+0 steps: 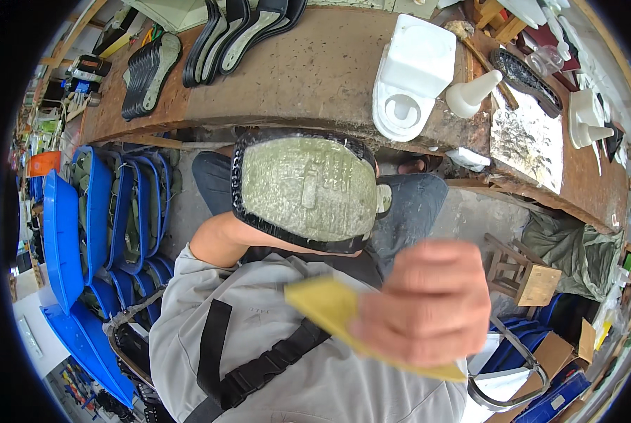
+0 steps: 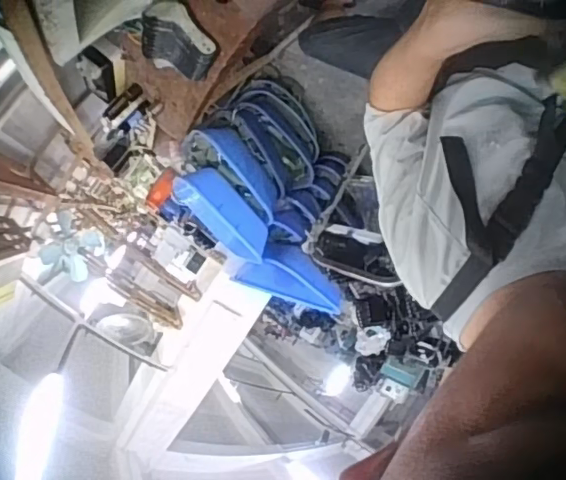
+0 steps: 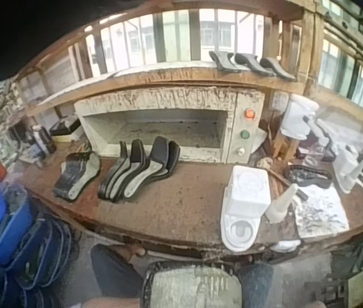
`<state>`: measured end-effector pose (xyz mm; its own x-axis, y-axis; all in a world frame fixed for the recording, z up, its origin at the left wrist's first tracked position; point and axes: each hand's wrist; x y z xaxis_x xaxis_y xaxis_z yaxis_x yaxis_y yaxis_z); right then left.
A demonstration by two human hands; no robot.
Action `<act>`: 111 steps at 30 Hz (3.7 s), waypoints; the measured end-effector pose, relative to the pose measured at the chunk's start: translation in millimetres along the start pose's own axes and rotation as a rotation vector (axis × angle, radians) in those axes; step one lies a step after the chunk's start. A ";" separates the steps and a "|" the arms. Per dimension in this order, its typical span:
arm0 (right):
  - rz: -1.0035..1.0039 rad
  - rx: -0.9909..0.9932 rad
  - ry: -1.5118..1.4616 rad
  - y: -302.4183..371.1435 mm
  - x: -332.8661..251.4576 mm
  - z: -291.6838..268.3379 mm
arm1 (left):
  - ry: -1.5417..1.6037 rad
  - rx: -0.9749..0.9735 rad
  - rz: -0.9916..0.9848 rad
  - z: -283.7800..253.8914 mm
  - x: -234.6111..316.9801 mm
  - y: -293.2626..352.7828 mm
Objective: Applying glue or sealant to the edge and surface of shoe soles using a small yellow spatula.
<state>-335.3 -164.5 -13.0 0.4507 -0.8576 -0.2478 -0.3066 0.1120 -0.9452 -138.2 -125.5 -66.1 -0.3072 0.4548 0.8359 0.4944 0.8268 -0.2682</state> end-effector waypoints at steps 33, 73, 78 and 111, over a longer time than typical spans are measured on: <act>1.074 0.245 0.548 118.6 96.6 -31.8 | 1.345 0.701 -0.308 8.7 -76.4 32.1; 0.473 0.108 0.221 8.0 31.6 -8.4 | 1.294 0.238 -0.184 -1.1 -0.8 15.1; 0.386 0.112 0.257 14.6 23.9 -4.1 | 1.312 0.254 -0.210 -0.7 8.0 12.8; 0.316 -0.168 -0.026 7.8 -9.9 5.3 | 1.287 0.514 -0.232 -5.4 45.6 -15.0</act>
<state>-337.7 -152.6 -19.1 0.3317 -0.7806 -0.5297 -0.5672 0.2836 -0.7732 -155.2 -118.9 -21.4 0.7484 -0.0936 0.6567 0.1016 0.9945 0.0259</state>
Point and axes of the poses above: each hand's wrist, its own y-axis away from the middle knuckle, its own z-axis out of the palm, x = y × z, and after that the axes turned 2 degrees about -z, right-handed
